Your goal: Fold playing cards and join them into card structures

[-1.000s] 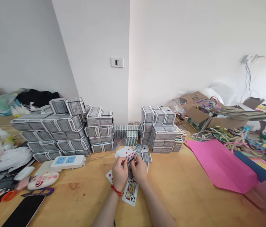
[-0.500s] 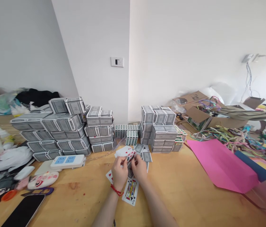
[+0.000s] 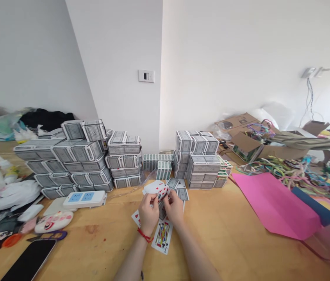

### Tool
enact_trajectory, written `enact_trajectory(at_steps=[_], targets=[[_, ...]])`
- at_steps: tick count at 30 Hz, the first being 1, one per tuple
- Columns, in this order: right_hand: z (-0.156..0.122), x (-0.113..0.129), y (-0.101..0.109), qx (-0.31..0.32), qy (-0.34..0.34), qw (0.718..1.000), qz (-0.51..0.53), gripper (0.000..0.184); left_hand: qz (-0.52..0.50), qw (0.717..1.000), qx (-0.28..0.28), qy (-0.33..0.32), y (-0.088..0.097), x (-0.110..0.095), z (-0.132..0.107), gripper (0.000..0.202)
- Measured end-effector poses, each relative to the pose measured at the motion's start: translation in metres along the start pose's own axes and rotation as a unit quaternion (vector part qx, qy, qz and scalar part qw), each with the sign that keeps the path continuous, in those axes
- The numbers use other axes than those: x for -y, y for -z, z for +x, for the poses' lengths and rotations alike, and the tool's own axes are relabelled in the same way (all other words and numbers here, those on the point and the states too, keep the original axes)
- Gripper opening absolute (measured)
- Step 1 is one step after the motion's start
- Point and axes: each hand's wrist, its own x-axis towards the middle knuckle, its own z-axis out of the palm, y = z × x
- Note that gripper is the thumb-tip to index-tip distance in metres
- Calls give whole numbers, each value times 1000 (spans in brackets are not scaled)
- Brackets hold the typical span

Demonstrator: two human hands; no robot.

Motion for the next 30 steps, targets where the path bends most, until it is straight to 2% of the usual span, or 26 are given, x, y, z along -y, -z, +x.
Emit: enact_trajectory(at_steps=[9,17,21,26,30], targets=[[0,-1,1,17,8,1000,-14,17,-3,1000,5,4,0,2,-1,8],[1,-3,-1,23,15,999,-38,23,-18,1000,7,-3,1,3,1,9],[0,-5,-2,39,11,999,-31,20,-24,1000,12,-3,2,1,1,11],[0,-7,-4,33,35,997,-62,17,-21,1000,12,0,3,1,1,13],[0,-7,-5,33,24,998,-55,17,-25,1000,16,4,4,1,1,12]])
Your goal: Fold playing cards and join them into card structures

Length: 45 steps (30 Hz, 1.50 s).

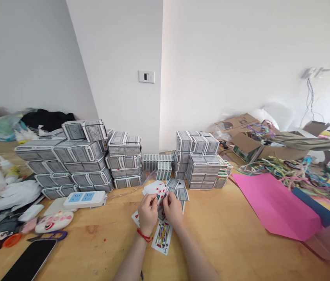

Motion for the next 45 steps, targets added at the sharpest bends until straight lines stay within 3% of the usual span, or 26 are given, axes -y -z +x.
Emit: enact_trajectory(at_steps=[19,33,40,45], targets=[[0,-2,0,-6,-4,1000,-29,23,7,1000,9,7,-1,2,-1,11],[0,2,3,-16,-49,999,-12,25,5,999,24,23,-1,-2,0,11],[0,2,2,-37,-47,998,32,25,-8,999,28,39,-3,-1,-1,13],[3,0,1,-13,-97,978,182,26,-49,994,16,97,-4,4,0,12]])
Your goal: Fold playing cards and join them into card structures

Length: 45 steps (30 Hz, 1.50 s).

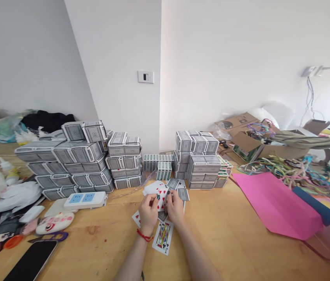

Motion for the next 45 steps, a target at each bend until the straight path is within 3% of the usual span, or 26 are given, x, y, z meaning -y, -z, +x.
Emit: enact_trajectory(at_steps=[5,8,13,25,35,45], targets=[[6,4,2,75,-91,969,216,29,-141,983,-26,115,-3,10,7,12],[6,8,4,96,-107,957,252,30,-207,965,-19,160,-5,14,11,14],[2,14,4,121,-123,940,294,29,-241,953,22,181,-8,17,11,17],[4,10,5,126,-50,973,185,35,-251,947,52,192,-6,14,9,14],[4,9,5,46,7,998,52,43,-237,955,81,157,-4,2,6,13],[3,14,6,75,24,990,120,34,-151,977,78,129,-6,-3,6,24]])
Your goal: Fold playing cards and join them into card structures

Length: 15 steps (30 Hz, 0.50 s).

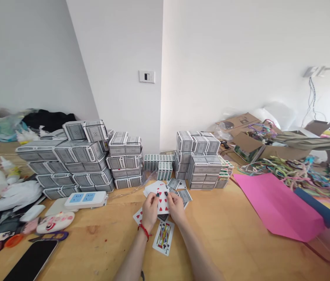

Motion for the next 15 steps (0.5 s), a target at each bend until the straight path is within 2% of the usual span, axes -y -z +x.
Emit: enact_trajectory(at_steps=[3,7,15], targets=[[-1,2,-1,31,-11,998,47,27,22,999,-30,-20,1,1,1,23],[-2,1,-4,57,-28,995,70,28,76,996,-47,-24,2,5,0,22],[-1,-12,-11,-39,23,998,-36,28,121,991,-52,-28,-3,7,-3,23]])
